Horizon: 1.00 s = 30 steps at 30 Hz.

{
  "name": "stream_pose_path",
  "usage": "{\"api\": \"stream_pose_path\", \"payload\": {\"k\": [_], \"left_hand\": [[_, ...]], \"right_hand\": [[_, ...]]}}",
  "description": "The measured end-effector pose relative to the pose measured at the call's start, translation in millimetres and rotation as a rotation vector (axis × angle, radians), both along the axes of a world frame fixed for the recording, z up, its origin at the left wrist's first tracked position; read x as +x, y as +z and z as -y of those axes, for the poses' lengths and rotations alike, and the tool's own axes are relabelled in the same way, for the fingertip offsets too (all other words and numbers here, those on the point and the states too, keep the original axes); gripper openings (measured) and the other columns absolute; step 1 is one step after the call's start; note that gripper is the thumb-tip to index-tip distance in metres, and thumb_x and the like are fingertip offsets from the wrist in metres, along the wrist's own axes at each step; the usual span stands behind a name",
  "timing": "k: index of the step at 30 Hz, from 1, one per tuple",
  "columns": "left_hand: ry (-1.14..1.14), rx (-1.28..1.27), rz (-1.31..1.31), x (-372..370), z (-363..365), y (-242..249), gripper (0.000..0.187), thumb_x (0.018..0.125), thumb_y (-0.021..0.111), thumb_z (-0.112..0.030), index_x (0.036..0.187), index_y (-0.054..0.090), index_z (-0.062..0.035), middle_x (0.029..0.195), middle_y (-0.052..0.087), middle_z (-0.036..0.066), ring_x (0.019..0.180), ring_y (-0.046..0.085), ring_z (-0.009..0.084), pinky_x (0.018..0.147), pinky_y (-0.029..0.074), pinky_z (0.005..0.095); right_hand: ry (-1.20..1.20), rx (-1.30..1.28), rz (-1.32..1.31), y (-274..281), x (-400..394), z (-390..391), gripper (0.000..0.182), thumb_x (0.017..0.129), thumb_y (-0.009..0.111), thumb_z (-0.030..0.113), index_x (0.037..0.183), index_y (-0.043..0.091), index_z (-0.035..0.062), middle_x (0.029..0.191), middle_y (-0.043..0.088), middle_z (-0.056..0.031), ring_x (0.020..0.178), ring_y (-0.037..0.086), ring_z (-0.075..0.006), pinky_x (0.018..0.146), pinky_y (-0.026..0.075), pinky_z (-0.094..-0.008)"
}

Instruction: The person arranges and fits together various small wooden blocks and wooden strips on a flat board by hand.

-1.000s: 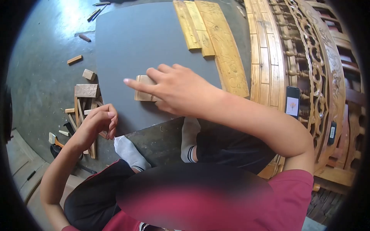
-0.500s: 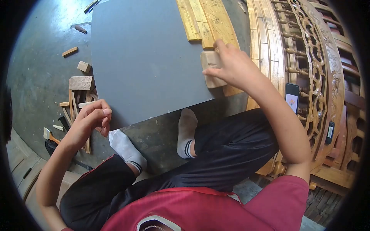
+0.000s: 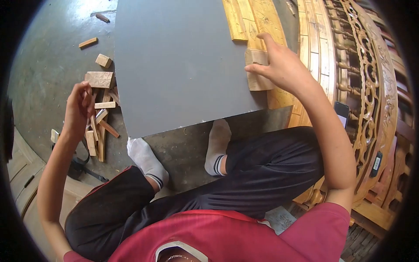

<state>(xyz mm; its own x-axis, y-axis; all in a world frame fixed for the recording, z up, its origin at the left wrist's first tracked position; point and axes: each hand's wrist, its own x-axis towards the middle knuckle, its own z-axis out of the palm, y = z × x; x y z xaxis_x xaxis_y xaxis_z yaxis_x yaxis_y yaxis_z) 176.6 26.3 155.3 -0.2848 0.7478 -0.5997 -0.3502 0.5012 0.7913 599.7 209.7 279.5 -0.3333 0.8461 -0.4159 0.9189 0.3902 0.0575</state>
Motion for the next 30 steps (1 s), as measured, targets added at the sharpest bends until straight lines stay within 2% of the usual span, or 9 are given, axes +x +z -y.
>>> {"api": "stream_pose_path", "payload": {"k": [3, 5, 8, 10, 13, 17, 24, 27, 30], "left_hand": [[0.001, -0.025, -0.111, -41, 3, -37, 0.027, 0.102, 0.060, -0.035, 0.083, 0.054, -0.0166, 0.063, 0.035, -0.010, 0.053, 0.039, 0.0047, 0.050, 0.032, 0.0243], [0.035, -0.038, -0.251, -68, 15, -62, 0.026, 0.105, 0.059, -0.033, 0.105, 0.071, -0.0098, 0.078, 0.052, -0.007, 0.064, 0.044, 0.0042, 0.059, 0.039, 0.0251], [-0.198, -0.149, -0.376, -117, 37, -84, 0.037, 0.103, 0.061, -0.036, 0.116, 0.073, -0.0033, 0.086, 0.066, 0.001, 0.075, 0.059, 0.0102, 0.071, 0.051, 0.0294], [-0.366, -0.199, -0.754, -132, 50, -103, 0.041, 0.096, 0.066, -0.037, 0.114, 0.071, 0.0000, 0.092, 0.074, 0.011, 0.086, 0.071, 0.0203, 0.082, 0.056, 0.0364], [-0.478, -0.230, -1.004, -131, 61, -97, 0.045, 0.090, 0.069, -0.036, 0.114, 0.066, 0.0020, 0.105, 0.074, 0.022, 0.103, 0.071, 0.0367, 0.094, 0.055, 0.0436], [-0.606, -0.158, -1.222, -114, 59, -116, 0.056, 0.089, 0.073, -0.030, 0.132, 0.055, 0.0006, 0.134, 0.059, 0.021, 0.124, 0.061, 0.0352, 0.106, 0.050, 0.0419], [-0.927, 0.363, -1.669, -99, 5, -127, 0.098, 0.075, 0.079, -0.014, 0.160, 0.032, -0.0090, 0.149, 0.048, 0.019, 0.142, 0.046, 0.0368, 0.119, 0.041, 0.0478], [-1.007, 0.334, -1.783, -109, -15, -129, 0.106, 0.075, 0.080, -0.017, 0.164, 0.024, -0.0117, 0.151, 0.048, 0.019, 0.141, 0.048, 0.0367, 0.115, 0.046, 0.0468], [-0.965, -0.114, -1.503, -115, -11, -107, 0.108, 0.076, 0.080, -0.024, 0.165, 0.022, -0.0115, 0.153, 0.046, 0.022, 0.134, 0.057, 0.0383, 0.106, 0.054, 0.0466]], "right_hand": [[0.085, 0.069, -0.115, -5, 10, -2, 0.092, 0.088, 0.080, 0.053, 0.153, 0.043, -0.0003, 0.126, 0.067, -0.0338, 0.118, 0.067, -0.0464, 0.102, 0.052, -0.0501], [-0.011, 0.029, -0.119, 6, -7, 3, 0.082, 0.093, 0.076, 0.052, 0.152, 0.047, 0.0040, 0.134, 0.065, -0.0326, 0.118, 0.067, -0.0444, 0.103, 0.051, -0.0478], [-0.130, 0.004, -0.160, 21, -43, 17, 0.073, 0.097, 0.073, 0.045, 0.158, 0.048, 0.0126, 0.100, 0.065, -0.0126, 0.081, 0.063, -0.0201, 0.074, 0.051, -0.0352], [0.035, 0.050, -0.242, 14, -45, 17, 0.071, 0.098, 0.072, 0.042, 0.160, 0.048, 0.0164, 0.094, 0.057, -0.0062, 0.071, 0.053, -0.0147, 0.067, 0.046, -0.0301], [0.164, -0.014, -0.298, 12, -70, 26, 0.068, 0.097, 0.075, 0.030, 0.159, 0.050, 0.0184, 0.101, 0.058, -0.0064, 0.078, 0.054, -0.0148, 0.073, 0.049, -0.0309], [0.331, -0.158, -0.360, 16, -112, 47, 0.068, 0.093, 0.077, 0.021, 0.156, 0.052, 0.0154, 0.106, 0.060, -0.0097, 0.086, 0.057, -0.0195, 0.080, 0.051, -0.0343], [0.469, -0.309, -0.392, 26, -154, 63, 0.064, 0.092, 0.076, 0.020, 0.151, 0.054, 0.0110, 0.110, 0.062, -0.0138, 0.091, 0.061, -0.0278, 0.085, 0.052, -0.0408], [0.474, -0.289, -0.364, 23, -156, 60, 0.063, 0.092, 0.076, 0.020, 0.151, 0.054, 0.0116, 0.111, 0.062, -0.0138, 0.093, 0.061, -0.0275, 0.085, 0.052, -0.0411], [0.471, -0.252, -0.322, 20, -151, 62, 0.063, 0.092, 0.076, 0.020, 0.151, 0.055, 0.0113, 0.113, 0.063, -0.0140, 0.095, 0.062, -0.0269, 0.087, 0.052, -0.0409]]}}
